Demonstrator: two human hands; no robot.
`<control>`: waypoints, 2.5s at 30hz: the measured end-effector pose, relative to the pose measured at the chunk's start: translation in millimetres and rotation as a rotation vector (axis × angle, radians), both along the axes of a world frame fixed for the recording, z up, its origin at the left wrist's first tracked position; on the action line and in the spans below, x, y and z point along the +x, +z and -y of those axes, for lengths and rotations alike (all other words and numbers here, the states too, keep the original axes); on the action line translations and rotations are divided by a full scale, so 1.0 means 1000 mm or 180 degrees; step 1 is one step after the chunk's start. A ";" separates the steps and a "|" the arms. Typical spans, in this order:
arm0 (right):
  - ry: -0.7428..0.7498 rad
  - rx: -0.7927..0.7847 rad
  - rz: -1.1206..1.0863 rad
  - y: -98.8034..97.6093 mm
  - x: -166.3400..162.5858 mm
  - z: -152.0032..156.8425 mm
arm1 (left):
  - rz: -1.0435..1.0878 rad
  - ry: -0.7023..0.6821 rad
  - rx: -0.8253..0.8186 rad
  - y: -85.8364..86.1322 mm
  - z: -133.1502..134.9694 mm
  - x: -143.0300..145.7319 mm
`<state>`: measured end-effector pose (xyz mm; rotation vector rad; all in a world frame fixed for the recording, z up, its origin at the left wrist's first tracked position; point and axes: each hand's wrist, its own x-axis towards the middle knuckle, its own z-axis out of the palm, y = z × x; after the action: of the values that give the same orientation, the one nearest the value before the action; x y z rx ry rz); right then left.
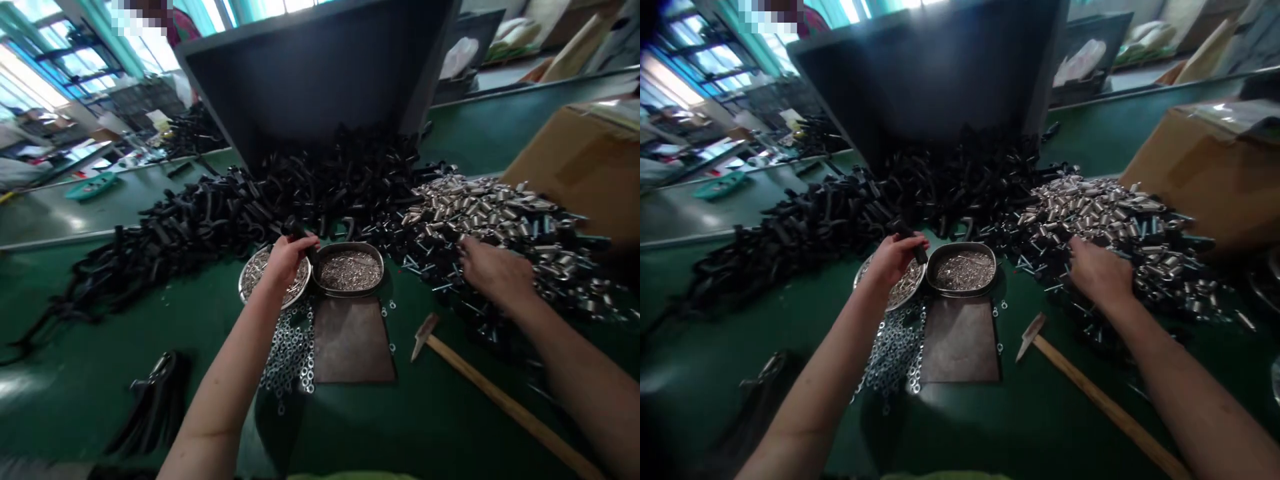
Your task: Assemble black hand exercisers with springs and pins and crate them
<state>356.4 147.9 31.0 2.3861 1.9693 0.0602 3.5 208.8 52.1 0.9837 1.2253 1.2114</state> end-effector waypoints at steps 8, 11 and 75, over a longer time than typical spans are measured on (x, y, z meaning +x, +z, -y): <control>0.0001 0.0660 -0.3828 -0.003 -0.037 0.048 | -0.1876 -0.0077 0.0061 -0.043 0.132 -0.078; 0.0262 0.0245 -0.4148 -0.005 -0.075 0.076 | -0.3340 -0.0585 0.0121 -0.060 0.153 -0.073; 0.0392 -0.0864 -0.5168 -0.047 -0.150 0.168 | -0.5335 -0.1527 0.0290 -0.063 0.161 -0.074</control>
<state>205.9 -20.2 -16.2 2.0587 2.0342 -2.5548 -70.2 48.1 -10.6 2.3381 1.8945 -0.2154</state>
